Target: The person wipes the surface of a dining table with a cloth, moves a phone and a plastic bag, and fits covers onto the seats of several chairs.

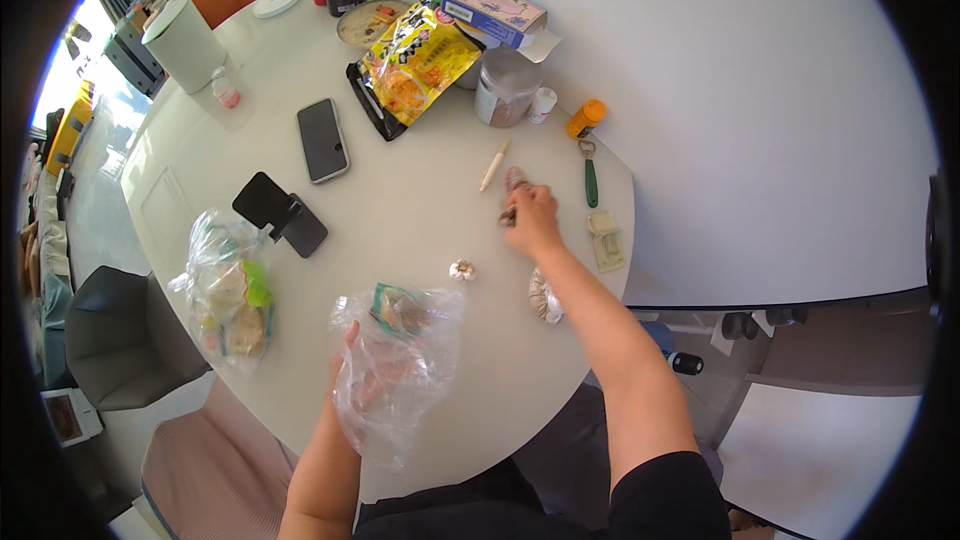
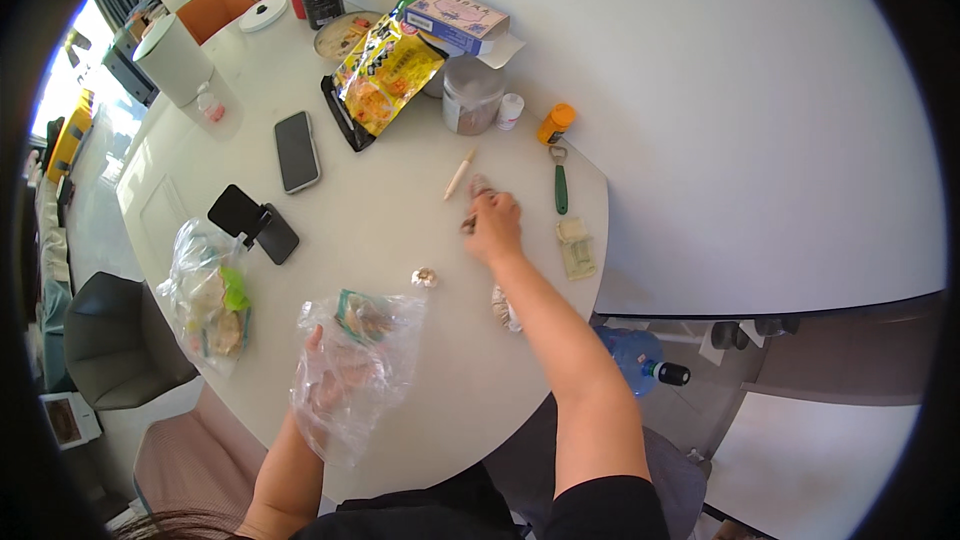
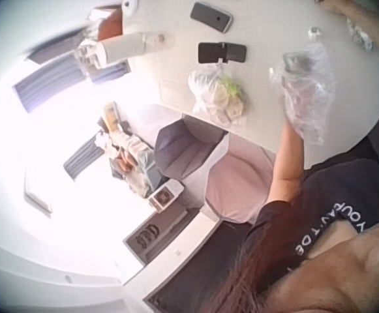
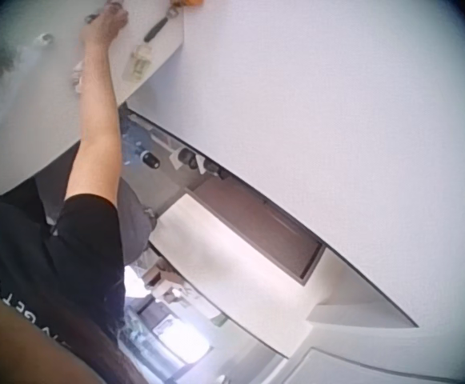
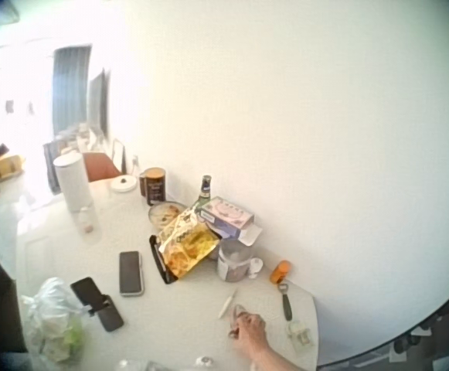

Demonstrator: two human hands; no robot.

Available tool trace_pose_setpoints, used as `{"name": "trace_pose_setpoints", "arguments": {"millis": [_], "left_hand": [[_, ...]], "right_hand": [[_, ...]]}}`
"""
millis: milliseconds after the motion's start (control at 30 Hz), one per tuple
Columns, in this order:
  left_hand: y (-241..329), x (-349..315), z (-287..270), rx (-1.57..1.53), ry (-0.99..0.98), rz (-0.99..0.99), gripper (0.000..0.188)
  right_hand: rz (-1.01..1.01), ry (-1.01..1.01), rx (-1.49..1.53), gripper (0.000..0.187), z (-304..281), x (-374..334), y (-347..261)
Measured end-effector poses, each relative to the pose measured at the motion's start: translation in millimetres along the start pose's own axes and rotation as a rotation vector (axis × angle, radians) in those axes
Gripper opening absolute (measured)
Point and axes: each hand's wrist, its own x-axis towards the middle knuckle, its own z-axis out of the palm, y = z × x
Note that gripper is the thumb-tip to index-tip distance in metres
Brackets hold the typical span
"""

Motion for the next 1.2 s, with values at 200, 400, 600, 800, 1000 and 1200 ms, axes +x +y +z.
{"name": "trace_pose_setpoints", "arguments": {"millis": [200, 400, 600, 800, 1000, 1200], "left_hand": [[56, -29, -15, 0.191, 0.074, 0.144, 0.078], [82, -61, -16, 0.508, 0.634, 0.375, 0.075], [39, -105, -52, 1.246, 0.841, 0.627, 0.079], [-4, -132, -44, 1.684, 0.966, 0.645, 0.087], [42, -91, 2, 2.02, 0.464, 1.384, 0.057], [117, -10, -43, 1.96, 0.58, 0.92, 0.043]], "right_hand": [[-0.053, 0.047, 0.105, 0.034, 44, -48, -69], [-0.048, 0.181, 0.46, 0.02, 14, -39, -64], [-0.009, 0.252, 0.236, 0.028, 10, -23, -16], [-0.198, 0.195, 0.09, 0.032, 55, -73, -54], [-0.194, -0.002, 0.489, 0.026, 38, -106, -61], [-0.236, 0.061, 0.411, 0.025, -5, -77, -110]]}}
